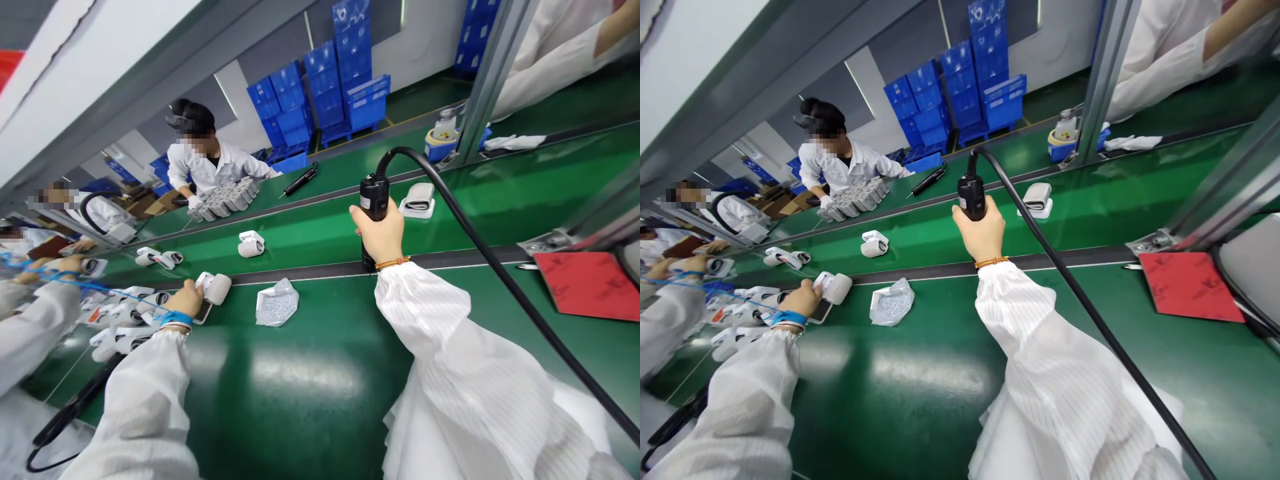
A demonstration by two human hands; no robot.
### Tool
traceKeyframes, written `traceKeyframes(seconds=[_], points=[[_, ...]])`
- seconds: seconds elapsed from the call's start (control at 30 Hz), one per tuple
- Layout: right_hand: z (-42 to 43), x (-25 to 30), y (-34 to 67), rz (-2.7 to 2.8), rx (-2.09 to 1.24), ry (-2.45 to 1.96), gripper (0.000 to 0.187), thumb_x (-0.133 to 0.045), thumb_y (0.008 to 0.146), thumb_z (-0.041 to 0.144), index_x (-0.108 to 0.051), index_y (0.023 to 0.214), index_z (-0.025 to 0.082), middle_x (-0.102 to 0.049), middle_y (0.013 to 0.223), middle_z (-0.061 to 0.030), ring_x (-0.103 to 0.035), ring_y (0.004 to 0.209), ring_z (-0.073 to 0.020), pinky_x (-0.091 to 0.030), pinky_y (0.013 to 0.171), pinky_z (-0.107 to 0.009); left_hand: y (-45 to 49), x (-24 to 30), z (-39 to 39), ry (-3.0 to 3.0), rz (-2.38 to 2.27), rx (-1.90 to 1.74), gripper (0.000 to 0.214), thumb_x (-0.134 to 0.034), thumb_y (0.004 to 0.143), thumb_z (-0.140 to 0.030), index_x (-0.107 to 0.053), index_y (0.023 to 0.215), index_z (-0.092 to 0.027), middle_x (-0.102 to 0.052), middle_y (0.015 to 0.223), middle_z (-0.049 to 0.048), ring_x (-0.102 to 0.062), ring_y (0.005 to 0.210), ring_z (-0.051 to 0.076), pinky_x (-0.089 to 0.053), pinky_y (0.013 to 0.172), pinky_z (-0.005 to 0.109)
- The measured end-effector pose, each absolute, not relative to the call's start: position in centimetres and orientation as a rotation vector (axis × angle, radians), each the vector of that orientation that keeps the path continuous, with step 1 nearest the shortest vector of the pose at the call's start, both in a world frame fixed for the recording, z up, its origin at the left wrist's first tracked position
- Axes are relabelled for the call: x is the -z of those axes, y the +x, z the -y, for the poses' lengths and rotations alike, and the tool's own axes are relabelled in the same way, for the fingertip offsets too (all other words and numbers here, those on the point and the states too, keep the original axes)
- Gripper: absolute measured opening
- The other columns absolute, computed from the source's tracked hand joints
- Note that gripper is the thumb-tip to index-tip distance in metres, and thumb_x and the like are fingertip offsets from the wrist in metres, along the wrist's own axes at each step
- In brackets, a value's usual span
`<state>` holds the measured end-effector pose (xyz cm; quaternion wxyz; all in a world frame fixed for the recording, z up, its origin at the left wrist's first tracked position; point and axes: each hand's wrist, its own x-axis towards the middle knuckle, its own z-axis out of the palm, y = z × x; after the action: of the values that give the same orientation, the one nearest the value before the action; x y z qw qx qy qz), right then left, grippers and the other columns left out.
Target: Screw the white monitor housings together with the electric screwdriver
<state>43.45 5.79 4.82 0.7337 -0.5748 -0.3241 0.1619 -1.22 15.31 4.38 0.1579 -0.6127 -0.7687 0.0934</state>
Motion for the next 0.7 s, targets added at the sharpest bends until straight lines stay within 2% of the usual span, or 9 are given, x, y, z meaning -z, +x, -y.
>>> traceKeyframes(seconds=[0.1,0.2,0.33,0.47,0.57,0.7], points=[[-5.8,-4.7,43.3,0.727,-0.347,-1.271,0.03,-0.07,0.063,0.042,-0.052,0.073,0.021,-0.057,0.065,0.0026,-0.052,0.06,-0.0146,-0.046,0.066,-0.033,-2.0,-4.3,-14.9,-1.709,2.229,-0.272,0.047,-0.029,0.094,-0.047,-0.053,0.112,-0.01,-0.07,0.095,0.0215,-0.068,0.09,0.035,-0.048,0.072,0.039],[-5.8,-4.6,43.2,0.733,-0.34,-1.275,0.03,-0.07,0.063,0.042,-0.052,0.074,0.021,-0.057,0.065,0.0027,-0.052,0.059,-0.0146,-0.046,0.065,-0.033,-0.7,-4.5,-15.0,-1.65,2.199,-0.24,0.052,-0.035,0.092,-0.053,-0.051,0.118,-0.012,-0.065,0.11,0.0228,-0.062,0.101,0.039,-0.047,0.078,0.045],[-5.7,-4.6,43.2,0.744,-0.331,-1.271,0.03,-0.07,0.063,0.043,-0.053,0.074,0.021,-0.057,0.065,0.0029,-0.053,0.059,-0.0145,-0.046,0.064,-0.033,3.1,-4.4,-16.0,-1.741,2.061,-0.168,0.053,-0.047,0.087,-0.053,-0.051,0.128,-0.02,-0.055,0.126,0.021,-0.054,0.113,0.041,-0.047,0.084,0.05],[-5.6,-4.7,43.2,0.742,-0.32,-1.262,0.03,-0.07,0.063,0.042,-0.052,0.073,0.021,-0.056,0.063,0.0034,-0.054,0.059,-0.0144,-0.046,0.063,-0.032,7.7,-3.1,-17.6,-2.018,1.93,-0.01,0.066,-0.054,0.085,-0.05,-0.039,0.142,-0.021,-0.048,0.134,0.021,-0.05,0.12,0.041,-0.048,0.089,0.05],[-5.6,-4.6,43.2,0.742,-0.309,-1.254,0.03,-0.069,0.063,0.042,-0.052,0.074,0.021,-0.056,0.063,0.0035,-0.053,0.058,-0.0135,-0.046,0.062,-0.031,10.6,-2.1,-19.6,-2.182,1.899,0.099,0.072,-0.058,0.085,-0.038,-0.03,0.147,-0.016,-0.035,0.147,0.0212,-0.042,0.131,0.039,-0.043,0.101,0.048],[-5.7,-4.5,43.2,0.747,-0.31,-1.253,0.031,-0.069,0.063,0.044,-0.052,0.076,0.021,-0.056,0.064,0.0035,-0.053,0.059,-0.0132,-0.046,0.061,-0.03,13.5,-1.7,-22.7,-2.332,1.775,0.196,0.068,-0.047,0.086,-0.013,-0.023,0.148,-0.002,-0.022,0.156,0.0219,-0.02,0.145,0.034,-0.026,0.117,0.043]])
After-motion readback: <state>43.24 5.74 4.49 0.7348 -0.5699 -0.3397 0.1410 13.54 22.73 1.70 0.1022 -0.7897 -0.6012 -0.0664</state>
